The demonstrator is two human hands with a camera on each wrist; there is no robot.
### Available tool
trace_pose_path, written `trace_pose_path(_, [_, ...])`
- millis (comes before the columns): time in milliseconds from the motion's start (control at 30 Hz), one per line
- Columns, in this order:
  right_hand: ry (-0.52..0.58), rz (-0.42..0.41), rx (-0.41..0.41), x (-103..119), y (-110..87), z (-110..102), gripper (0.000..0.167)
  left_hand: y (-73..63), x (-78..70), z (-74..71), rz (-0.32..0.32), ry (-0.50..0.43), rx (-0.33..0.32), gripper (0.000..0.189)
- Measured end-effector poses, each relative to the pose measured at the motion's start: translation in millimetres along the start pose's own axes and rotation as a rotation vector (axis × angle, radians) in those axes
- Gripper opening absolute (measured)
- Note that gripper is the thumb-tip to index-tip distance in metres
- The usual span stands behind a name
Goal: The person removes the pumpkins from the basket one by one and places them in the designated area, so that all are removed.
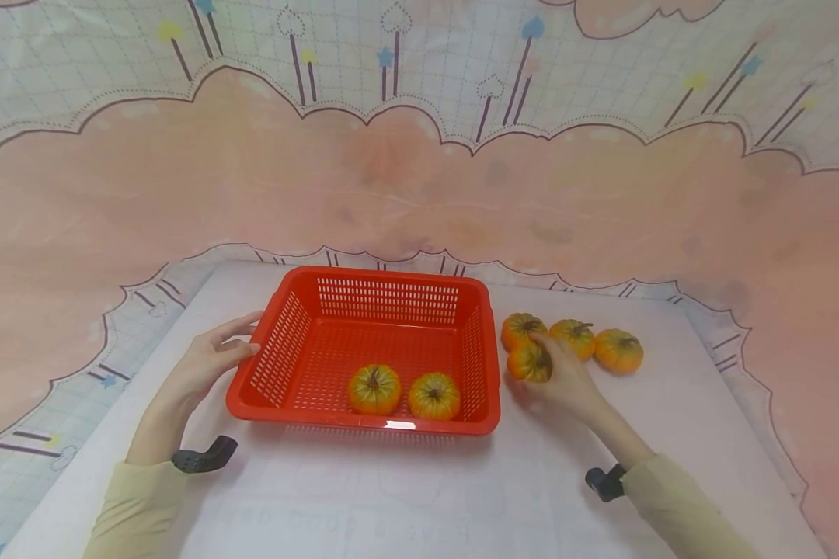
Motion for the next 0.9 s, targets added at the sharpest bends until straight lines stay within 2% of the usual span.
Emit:
trace_pose_path(133, [0.028,0.036,0.021,-7.6,-0.3,6.1,0.083,0.3,-0.1,0.3,-0.003,-0.008,0.003,0.063])
trace_pose_path(533, [0.033,0.024,0.028,-13.5,-1.4,13.2,0.082,0.0,-0.1,0.4,-0.001,-0.008,0.006,0.063])
trace_pose_path(900, [0.045,0.084,0.03,-19.6,-2.4,15.4,0.085,-0.9,0.3,-0.1,-0.006,-0.013,0.002,0.064])
Point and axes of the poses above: each hand's wrist, its own y-axis towards the middle knuckle, its own z-axis out of the palm, x = y × z, the point moved 10 cm from there along y, towards the middle knuckle, and after that the axes turned 3 degrees about y, right-handed, at the moved point
